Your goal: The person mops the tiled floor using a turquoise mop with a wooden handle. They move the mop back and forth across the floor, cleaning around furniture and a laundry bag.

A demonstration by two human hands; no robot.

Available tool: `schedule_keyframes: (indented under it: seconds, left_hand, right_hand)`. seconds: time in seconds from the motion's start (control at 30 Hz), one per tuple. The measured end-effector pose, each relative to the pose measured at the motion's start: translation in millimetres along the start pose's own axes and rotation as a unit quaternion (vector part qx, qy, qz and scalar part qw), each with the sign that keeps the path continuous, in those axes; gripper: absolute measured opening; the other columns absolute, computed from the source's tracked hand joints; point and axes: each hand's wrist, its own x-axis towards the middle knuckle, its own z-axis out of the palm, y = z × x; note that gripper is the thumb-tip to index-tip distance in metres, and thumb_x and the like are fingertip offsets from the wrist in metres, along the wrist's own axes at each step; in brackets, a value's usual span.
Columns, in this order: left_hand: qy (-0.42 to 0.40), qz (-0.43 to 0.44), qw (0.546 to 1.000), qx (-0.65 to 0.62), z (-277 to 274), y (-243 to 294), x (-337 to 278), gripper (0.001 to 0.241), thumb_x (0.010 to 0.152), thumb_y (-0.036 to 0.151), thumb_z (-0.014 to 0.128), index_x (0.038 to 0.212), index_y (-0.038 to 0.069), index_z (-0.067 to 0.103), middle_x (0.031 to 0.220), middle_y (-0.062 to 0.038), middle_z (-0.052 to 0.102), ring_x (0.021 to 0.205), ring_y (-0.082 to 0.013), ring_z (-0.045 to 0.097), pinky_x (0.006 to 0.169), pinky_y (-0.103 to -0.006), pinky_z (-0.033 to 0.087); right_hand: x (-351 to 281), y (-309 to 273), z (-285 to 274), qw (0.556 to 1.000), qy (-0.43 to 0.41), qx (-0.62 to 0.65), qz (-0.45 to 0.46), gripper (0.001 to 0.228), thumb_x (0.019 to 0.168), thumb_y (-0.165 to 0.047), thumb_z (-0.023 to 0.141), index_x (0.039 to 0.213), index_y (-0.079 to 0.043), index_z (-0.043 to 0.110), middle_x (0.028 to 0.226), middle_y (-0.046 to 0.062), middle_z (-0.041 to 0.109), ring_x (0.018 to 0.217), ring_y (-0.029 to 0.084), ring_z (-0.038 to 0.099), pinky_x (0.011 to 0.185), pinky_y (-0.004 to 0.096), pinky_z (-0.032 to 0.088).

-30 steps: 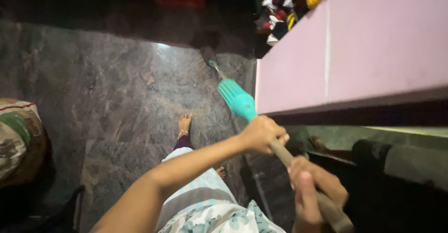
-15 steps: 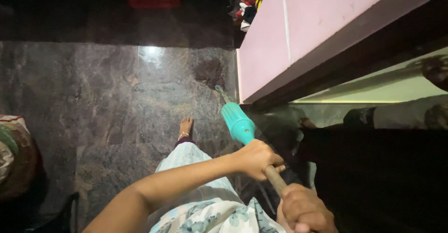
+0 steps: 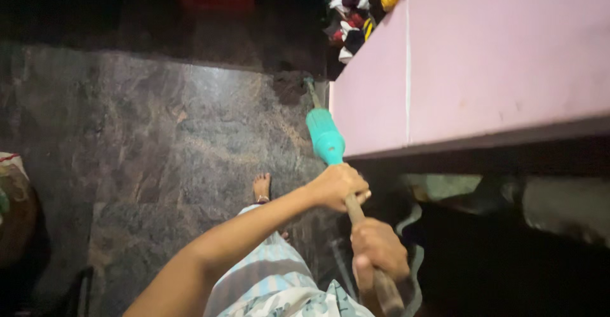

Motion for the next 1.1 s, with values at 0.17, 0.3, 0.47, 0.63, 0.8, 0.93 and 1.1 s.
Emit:
schedule_keyframes:
  seconds: [0.17, 0.3, 0.47, 0.63, 0.8, 0.93, 1.1]
  left_hand:
    - [0.016, 0.002, 0.999, -0.027, -38.7, -125.7, 28.9, 0.014, 0.070, 0.018, 0.073, 0.068, 0.010, 0.062, 0.070, -0.010, 0.059, 0.069, -0.0336, 0.062, 0.065, -0.0462, 0.048]
    - [0.029, -0.088, 0.996, 0.008, -68.4, -201.6, 37.3, 0.021, 0.075, 0.016, 0.078, 0.066, 0.005, 0.062, 0.075, -0.013, 0.058, 0.073, -0.0328, 0.062, 0.066, -0.0444, 0.049]
    - [0.035, -0.103, 0.994, 0.018, -91.0, -240.6, 40.8, 0.025, 0.073, 0.015, 0.080, 0.063, 0.003, 0.060, 0.074, -0.013, 0.057, 0.072, -0.0333, 0.061, 0.064, -0.0444, 0.049]
    - [0.070, -0.112, 0.991, -0.012, -69.0, -201.8, 35.7, 0.022, 0.072, 0.014, 0.080, 0.065, 0.003, 0.062, 0.073, -0.013, 0.059, 0.068, -0.0336, 0.062, 0.061, -0.0443, 0.049]
    - [0.095, -0.094, 0.991, -0.022, -17.8, -93.2, 23.7, 0.025, 0.078, 0.022, 0.077, 0.064, 0.008, 0.061, 0.071, -0.010, 0.059, 0.069, -0.0319, 0.062, 0.066, -0.0440, 0.047]
    - [0.151, -0.099, 0.983, 0.013, 25.2, 2.7, 15.6, 0.040, 0.081, 0.030, 0.080, 0.063, 0.007, 0.052, 0.066, -0.011, 0.053, 0.068, -0.0337, 0.056, 0.066, -0.0451, 0.041]
    - [0.179, -0.095, 0.979, -0.028, 87.7, 97.3, 20.1, 0.048, 0.083, 0.038, 0.080, 0.064, 0.008, 0.047, 0.065, -0.011, 0.050, 0.067, -0.0339, 0.055, 0.065, -0.0453, 0.039]
  right_hand:
    - [42.0, 111.7, 15.5, 0.988, -0.103, -0.098, 0.053, 0.015, 0.085, -0.001, 0.062, 0.071, -0.001, 0.055, 0.067, 0.012, 0.056, 0.059, 0.029, 0.058, 0.059, 0.037, 0.046]
    - [64.6, 194.7, 38.0, 0.973, -0.177, -0.139, 0.044, 0.018, 0.083, 0.003, 0.065, 0.069, -0.001, 0.054, 0.067, 0.012, 0.051, 0.059, 0.029, 0.054, 0.058, 0.038, 0.043]
    - [79.0, 232.9, 58.5, 0.964, -0.217, -0.140, 0.061, 0.030, 0.083, 0.006, 0.067, 0.064, -0.004, 0.045, 0.063, 0.011, 0.044, 0.057, 0.028, 0.047, 0.057, 0.039, 0.038]
    - [79.1, 184.5, 42.0, 0.959, -0.250, -0.120, 0.063, 0.027, 0.083, 0.009, 0.066, 0.066, -0.003, 0.048, 0.066, 0.011, 0.048, 0.059, 0.028, 0.049, 0.058, 0.038, 0.039]
    - [64.5, 78.7, 2.0, 0.950, -0.286, -0.100, 0.077, 0.026, 0.078, 0.011, 0.066, 0.064, -0.001, 0.048, 0.062, 0.012, 0.044, 0.055, 0.030, 0.046, 0.055, 0.038, 0.036]
    - [47.1, 0.2, -41.4, 0.948, -0.302, -0.056, 0.083, 0.024, 0.076, 0.009, 0.065, 0.063, 0.000, 0.047, 0.062, 0.012, 0.047, 0.052, 0.028, 0.049, 0.054, 0.037, 0.040]
    - [14.4, -88.0, -124.8, 0.951, -0.269, -0.018, 0.150, 0.027, 0.081, 0.003, 0.064, 0.060, -0.002, 0.046, 0.059, 0.007, 0.049, 0.051, 0.020, 0.050, 0.057, 0.033, 0.044]
